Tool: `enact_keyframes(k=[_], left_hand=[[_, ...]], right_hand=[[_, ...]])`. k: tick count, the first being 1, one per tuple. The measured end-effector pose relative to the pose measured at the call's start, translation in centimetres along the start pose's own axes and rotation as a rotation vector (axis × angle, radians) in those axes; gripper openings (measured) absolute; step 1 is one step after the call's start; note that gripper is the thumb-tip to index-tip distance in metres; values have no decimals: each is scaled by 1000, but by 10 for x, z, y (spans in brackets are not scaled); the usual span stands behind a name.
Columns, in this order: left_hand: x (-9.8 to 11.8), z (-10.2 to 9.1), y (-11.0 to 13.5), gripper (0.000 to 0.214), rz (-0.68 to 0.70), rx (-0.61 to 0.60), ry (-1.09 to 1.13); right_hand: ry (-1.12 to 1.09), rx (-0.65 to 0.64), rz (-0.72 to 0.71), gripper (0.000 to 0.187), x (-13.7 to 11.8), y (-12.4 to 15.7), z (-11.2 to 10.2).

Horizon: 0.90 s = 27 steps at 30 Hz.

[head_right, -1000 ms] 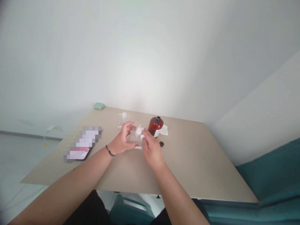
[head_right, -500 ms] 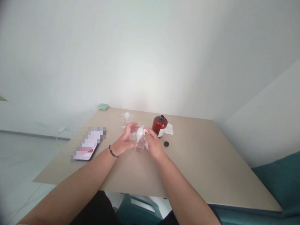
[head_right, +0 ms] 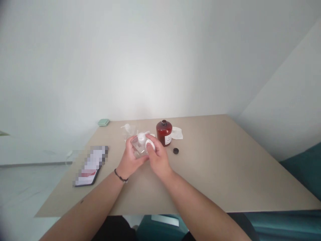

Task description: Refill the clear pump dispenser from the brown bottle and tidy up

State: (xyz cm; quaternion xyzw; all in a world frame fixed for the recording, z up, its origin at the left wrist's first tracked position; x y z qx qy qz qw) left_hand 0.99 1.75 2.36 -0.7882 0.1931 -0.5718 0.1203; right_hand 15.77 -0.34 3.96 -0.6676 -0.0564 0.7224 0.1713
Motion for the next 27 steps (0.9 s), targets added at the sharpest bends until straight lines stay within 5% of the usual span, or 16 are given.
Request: enact_keyframes(k=[3, 13, 21, 27], left_hand=[[0, -4, -1, 76, -15, 57, -67], [-2, 1, -1, 70, 31, -307, 417], [0, 7, 0, 75, 41, -418, 565], [-7, -10, -12, 70, 175, -186, 187]], right_hand=[[-22, -40, 72, 40, 4, 0, 3], [-267, -163, 332, 36, 0, -3, 0], [-394, -155, 426, 37, 5, -1, 4], [-176, 2, 197, 31, 6, -1, -13]])
Point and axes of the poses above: each hand's wrist, its own y-axis away from the middle knuckle, its own z-axis out of the palm, x = y × z, the point moved 5 cm from there along -y, towards the middle knuckle, and after that the axes turned 4 degrees about -y, right-handed, at the moved point
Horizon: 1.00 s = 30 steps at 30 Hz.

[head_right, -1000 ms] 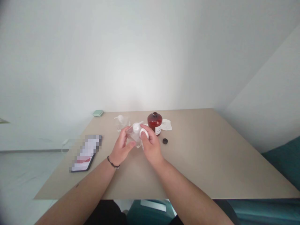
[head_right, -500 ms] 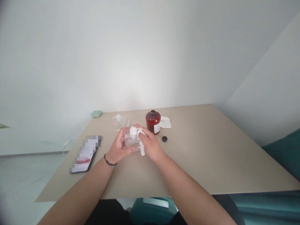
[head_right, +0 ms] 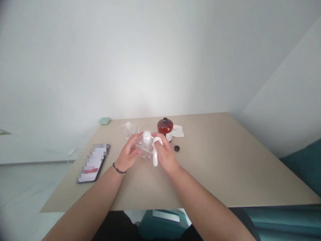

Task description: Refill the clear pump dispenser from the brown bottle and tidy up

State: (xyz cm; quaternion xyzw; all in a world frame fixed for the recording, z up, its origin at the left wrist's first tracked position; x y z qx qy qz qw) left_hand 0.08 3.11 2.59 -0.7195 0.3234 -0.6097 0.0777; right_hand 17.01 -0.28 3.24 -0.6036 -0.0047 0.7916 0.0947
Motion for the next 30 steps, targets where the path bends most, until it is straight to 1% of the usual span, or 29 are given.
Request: enact_keyframes(k=[2, 4, 5, 7, 8, 9, 11, 13, 16, 20, 22, 24, 27, 30], left_hand=[[-3, 0, 2, 58, -21, 13, -25], [-5, 5, 5, 59, -52, -8, -11], [-5, 8, 7, 65, -70, -19, -5], [-5, 14, 10, 86, -112, -30, 2], [-5, 15, 10, 95, -135, -19, -1], [-4, 16, 11, 100, -154, 3, -15], [0, 14, 10, 96, -167, 56, -61], [6, 11, 8, 85, -142, 60, -97], [13, 8, 5, 78, -99, -11, -54], [15, 8, 5, 76, -75, -102, 120], [15, 11, 6, 74, -59, -121, 203], [13, 14, 7, 74, -50, -110, 263], [11, 15, 7, 75, -43, -46, 306], [10, 14, 6, 74, -45, -12, 330]], right_hand=[[42, 27, -30, 32, -1, 0, -2], [80, 22, -51, 31, -3, 0, -1], [95, 11, -62, 31, -4, 0, 1], [113, -24, -69, 31, -6, 0, 4], [113, -39, -64, 33, -6, 0, 5], [109, -50, -54, 34, -5, -1, 5], [101, -75, -29, 37, -3, -1, 6], [84, -104, -7, 39, -2, -2, 6], [5, -143, 51, 39, -1, -2, 8], [-124, -145, 203, 40, -2, 2, 10], [-187, -152, 233, 43, -4, 4, 12], [-248, -158, 229, 49, -3, 5, 15], [-326, -145, 245, 56, 7, 4, 20], [-375, -96, 257, 54, 17, 4, 23]])
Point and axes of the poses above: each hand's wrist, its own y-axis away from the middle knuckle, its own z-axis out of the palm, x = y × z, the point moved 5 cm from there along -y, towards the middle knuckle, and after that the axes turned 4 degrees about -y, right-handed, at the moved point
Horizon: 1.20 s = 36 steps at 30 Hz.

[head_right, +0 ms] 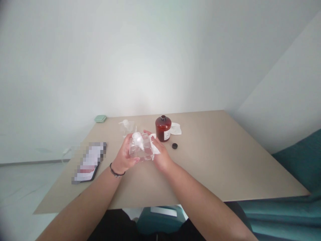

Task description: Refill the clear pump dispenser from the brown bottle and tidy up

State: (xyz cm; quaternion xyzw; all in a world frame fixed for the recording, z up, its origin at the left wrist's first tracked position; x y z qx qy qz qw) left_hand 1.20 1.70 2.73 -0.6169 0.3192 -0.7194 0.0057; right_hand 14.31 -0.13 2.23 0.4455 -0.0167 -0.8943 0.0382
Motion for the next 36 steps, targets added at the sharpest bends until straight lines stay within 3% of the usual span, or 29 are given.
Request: enact_keyframes(k=[8, 11, 15, 18, 21, 24, 27, 29, 32, 34, 36], left_hand=[[-4, -16, -1, 81, -35, 103, 40], [-3, -19, -3, 78, -76, 127, 32], [-6, -21, -7, 74, -110, 137, -35], [-13, -21, -10, 73, -166, 125, -112], [-21, -20, -10, 72, -227, 87, -136], [-29, -15, -7, 71, -300, 0, -92], [-32, -12, -5, 70, -334, -57, -52], [-30, -12, -6, 70, -331, -59, -33], [-25, -11, -7, 70, -341, -72, 41], [-20, -9, -9, 68, -342, -94, 113], [-14, -7, -10, 66, -318, -106, 165]], right_hand=[[32, 29, 186, 42, 0, 9, 3], [116, 72, 153, 47, -6, 10, -4], [313, 136, 59, 38, -27, 19, -24], [561, 203, -34, 37, -55, 31, -49], [1012, 330, -158, 42, -89, 39, -85], [1448, 428, -127, 58, -108, 37, -124], [1680, 318, -48, 63, -109, 32, -146], [1779, 284, -31, 60, -111, 35, -143], [1825, 357, -150, 48, -126, 49, -108], [1652, 200, -295, 46, -131, 56, -66], [1454, 6, -282, 41, -129, 56, -26]])
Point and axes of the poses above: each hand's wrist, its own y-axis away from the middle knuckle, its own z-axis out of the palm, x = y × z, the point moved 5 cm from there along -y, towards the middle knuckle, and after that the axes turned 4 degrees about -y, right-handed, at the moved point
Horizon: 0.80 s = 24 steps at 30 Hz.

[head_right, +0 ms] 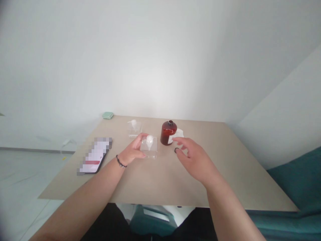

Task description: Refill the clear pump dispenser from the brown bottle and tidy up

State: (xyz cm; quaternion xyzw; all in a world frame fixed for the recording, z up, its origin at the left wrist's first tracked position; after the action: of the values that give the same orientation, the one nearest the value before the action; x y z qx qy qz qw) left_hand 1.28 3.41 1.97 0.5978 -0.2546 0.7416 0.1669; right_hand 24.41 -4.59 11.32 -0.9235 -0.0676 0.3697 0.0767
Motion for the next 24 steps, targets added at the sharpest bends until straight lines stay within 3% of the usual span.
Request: enact_keyframes(k=[2, 5, 10, 16, 19, 22, 24], left_hand=[[4, 3, 0, 65, 22, -17, 23], [5, 5, 0, 67, 31, -41, 27], [0, 0, -3, 68, 95, -3, -82], [2, -5, -5, 71, 136, 81, -218], [12, -14, 1, 75, 227, 282, -257], [25, -31, 10, 65, 385, 604, -294], [27, -45, 15, 54, 410, 833, -297]], right_hand=[[-110, -109, -39, 37, -32, -12, 10], [-56, -166, -40, 34, -60, -37, 28], [12, -206, -2, 16, -74, -70, 59], [259, -247, -7, 24, -87, -93, 68], [322, -307, 40, 23, -97, -107, 64], [391, -273, 66, 17, -107, -126, 62], [543, -312, 95, 6, -108, -140, 68]])
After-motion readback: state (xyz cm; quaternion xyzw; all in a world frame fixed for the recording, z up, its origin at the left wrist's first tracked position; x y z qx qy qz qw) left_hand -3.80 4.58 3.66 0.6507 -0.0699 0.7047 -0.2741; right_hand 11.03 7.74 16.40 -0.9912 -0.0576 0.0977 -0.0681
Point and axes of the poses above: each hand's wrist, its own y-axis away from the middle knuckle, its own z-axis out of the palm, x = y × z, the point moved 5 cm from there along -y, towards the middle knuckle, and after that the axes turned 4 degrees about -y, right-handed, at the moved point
